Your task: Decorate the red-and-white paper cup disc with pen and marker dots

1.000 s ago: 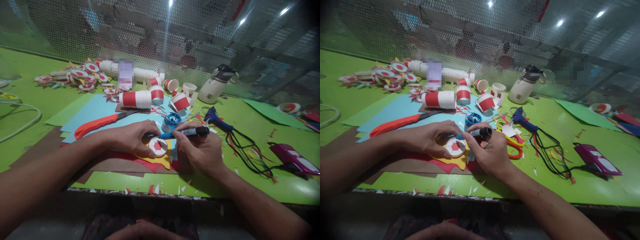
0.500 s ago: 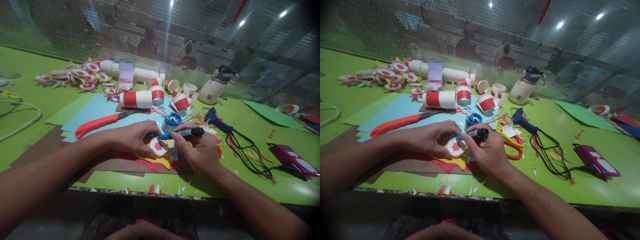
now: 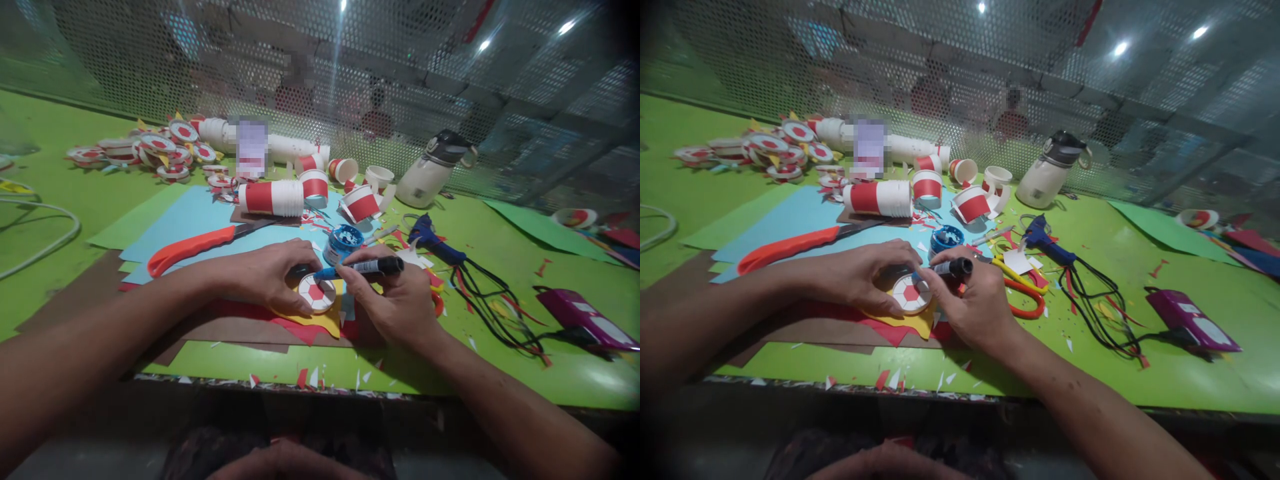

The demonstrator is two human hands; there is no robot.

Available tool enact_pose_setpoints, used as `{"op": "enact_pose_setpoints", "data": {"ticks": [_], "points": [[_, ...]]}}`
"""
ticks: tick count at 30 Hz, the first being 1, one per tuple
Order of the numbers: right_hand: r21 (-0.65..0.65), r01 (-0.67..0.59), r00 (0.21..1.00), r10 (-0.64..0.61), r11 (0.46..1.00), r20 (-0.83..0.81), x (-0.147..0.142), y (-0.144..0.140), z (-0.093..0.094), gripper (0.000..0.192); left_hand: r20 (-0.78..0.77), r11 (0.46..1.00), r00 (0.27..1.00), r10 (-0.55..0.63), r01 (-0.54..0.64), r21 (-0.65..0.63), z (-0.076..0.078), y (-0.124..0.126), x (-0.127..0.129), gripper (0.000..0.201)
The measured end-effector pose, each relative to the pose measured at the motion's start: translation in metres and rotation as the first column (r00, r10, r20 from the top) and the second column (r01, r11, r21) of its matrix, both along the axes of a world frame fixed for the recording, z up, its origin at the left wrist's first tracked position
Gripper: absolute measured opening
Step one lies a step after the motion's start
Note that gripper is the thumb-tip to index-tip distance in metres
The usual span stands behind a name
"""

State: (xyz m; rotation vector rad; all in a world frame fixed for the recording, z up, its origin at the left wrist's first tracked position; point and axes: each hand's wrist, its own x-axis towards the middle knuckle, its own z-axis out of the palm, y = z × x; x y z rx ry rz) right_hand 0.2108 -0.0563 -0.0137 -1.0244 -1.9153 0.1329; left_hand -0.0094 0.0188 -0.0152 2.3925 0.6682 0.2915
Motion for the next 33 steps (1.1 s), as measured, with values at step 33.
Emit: {"op": "enact_pose_setpoints", "data": {"ticks": [33], "points": [[0.017,0.082,0.983,-0.078,0.997,-0.168,-0.0052,-0.0054,0.0041,0.012,0.012,0.999,1.0,0.01,-0.009,-0.038,-0.0004,0.0014,-0.0021,0.051]]}}
